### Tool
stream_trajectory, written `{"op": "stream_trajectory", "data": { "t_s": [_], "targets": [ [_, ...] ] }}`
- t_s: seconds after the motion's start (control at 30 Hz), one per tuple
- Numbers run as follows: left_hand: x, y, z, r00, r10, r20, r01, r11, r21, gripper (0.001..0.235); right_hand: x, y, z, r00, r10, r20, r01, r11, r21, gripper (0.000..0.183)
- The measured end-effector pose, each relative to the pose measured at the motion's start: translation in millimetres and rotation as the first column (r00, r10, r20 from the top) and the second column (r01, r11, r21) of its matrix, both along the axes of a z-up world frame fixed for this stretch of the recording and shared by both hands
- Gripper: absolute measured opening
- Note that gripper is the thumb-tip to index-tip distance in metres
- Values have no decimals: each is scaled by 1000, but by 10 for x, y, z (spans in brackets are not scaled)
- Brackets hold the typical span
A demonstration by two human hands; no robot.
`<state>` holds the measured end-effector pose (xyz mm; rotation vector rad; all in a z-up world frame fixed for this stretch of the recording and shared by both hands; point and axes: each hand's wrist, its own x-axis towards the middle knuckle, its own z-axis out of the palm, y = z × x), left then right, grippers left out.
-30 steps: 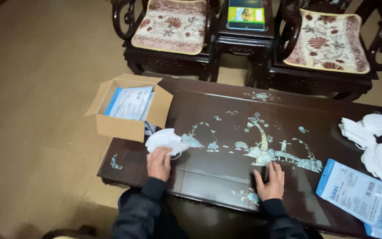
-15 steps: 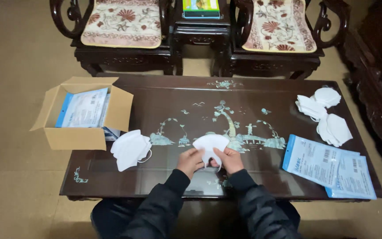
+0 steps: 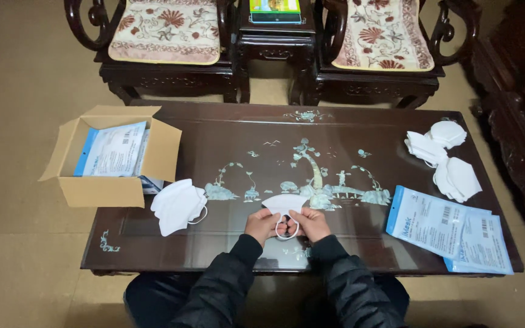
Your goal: Packaging face masks into individual blue envelopes
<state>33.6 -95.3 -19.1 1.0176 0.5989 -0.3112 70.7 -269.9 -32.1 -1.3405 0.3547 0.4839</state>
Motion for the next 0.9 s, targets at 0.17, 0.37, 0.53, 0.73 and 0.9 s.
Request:
{"op": "stream_trajectory", "data": {
  "t_s": [0.17, 0.37, 0.53, 0.73, 0.9],
  "targets": [
    [-28, 24, 118, 1000, 19, -1, -19, 1000, -20, 30, -112, -29, 203, 1000, -23, 11, 23, 999, 48, 13],
    [66, 22, -354, 998, 63, 20, -63, 998, -32, 17, 10, -166, 174, 992, -53, -113, 74, 979, 189, 37],
    [-25, 64, 296, 994, 108, -15, -107, 932, -347, 51, 49, -55, -285, 998, -59, 7, 59, 997, -58, 40],
    [30, -218, -23, 975, 201, -99, -209, 974, -84, 69, 29, -157, -657, 942, -315, 113, 332, 921, -205, 47],
    [-35, -119, 400, 977, 164, -136, -167, 986, -15, 50, -51, -1063, 536, 566, 256, 784, 739, 265, -620, 42]
  ]
}}
